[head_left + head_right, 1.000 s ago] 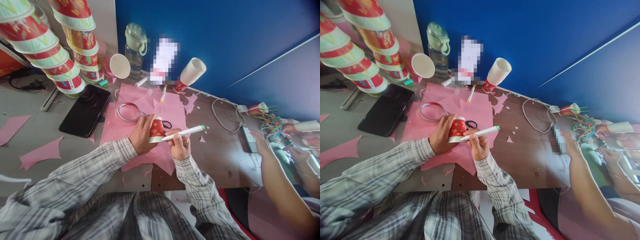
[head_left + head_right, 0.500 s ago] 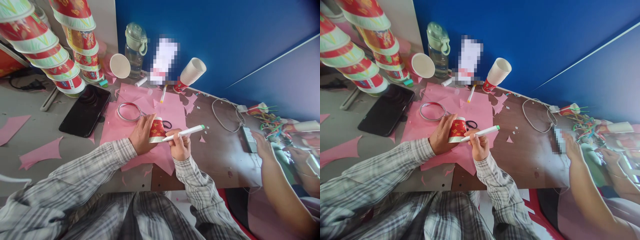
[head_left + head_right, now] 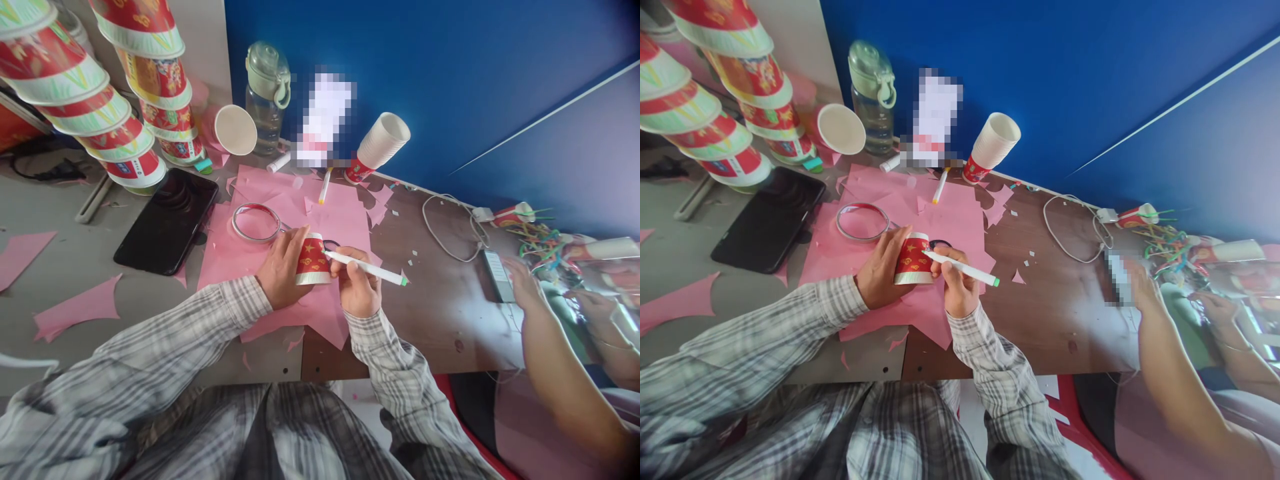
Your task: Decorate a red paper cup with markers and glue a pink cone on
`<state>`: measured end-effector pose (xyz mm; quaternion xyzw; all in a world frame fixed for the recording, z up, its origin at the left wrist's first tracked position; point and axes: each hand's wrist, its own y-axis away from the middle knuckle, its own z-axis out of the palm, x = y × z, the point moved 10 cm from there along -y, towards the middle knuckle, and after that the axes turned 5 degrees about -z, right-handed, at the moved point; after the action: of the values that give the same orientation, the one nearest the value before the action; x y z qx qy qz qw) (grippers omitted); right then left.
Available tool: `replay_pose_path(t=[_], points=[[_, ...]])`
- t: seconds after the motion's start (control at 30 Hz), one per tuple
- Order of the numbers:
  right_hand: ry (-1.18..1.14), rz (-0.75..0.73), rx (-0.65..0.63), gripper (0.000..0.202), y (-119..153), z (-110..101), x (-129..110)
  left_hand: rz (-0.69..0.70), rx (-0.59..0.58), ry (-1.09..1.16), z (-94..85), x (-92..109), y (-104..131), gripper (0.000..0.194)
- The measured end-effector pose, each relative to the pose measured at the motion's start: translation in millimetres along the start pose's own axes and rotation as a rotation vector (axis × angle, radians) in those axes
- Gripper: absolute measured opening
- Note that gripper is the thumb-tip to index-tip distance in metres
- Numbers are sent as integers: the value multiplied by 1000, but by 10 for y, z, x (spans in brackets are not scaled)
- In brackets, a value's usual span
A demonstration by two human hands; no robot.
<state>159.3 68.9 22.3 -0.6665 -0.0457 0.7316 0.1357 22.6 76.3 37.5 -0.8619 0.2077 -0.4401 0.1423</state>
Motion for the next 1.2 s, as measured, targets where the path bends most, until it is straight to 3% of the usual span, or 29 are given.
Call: replay_pose_path(t=[0.47,1.2], points=[[27,37,109,24,-10,-125,94,4,-28,-8,45,-24,6,83],[78,31,102,22,-23,-139,85,0,-44,-11,46,-20,3,84]])
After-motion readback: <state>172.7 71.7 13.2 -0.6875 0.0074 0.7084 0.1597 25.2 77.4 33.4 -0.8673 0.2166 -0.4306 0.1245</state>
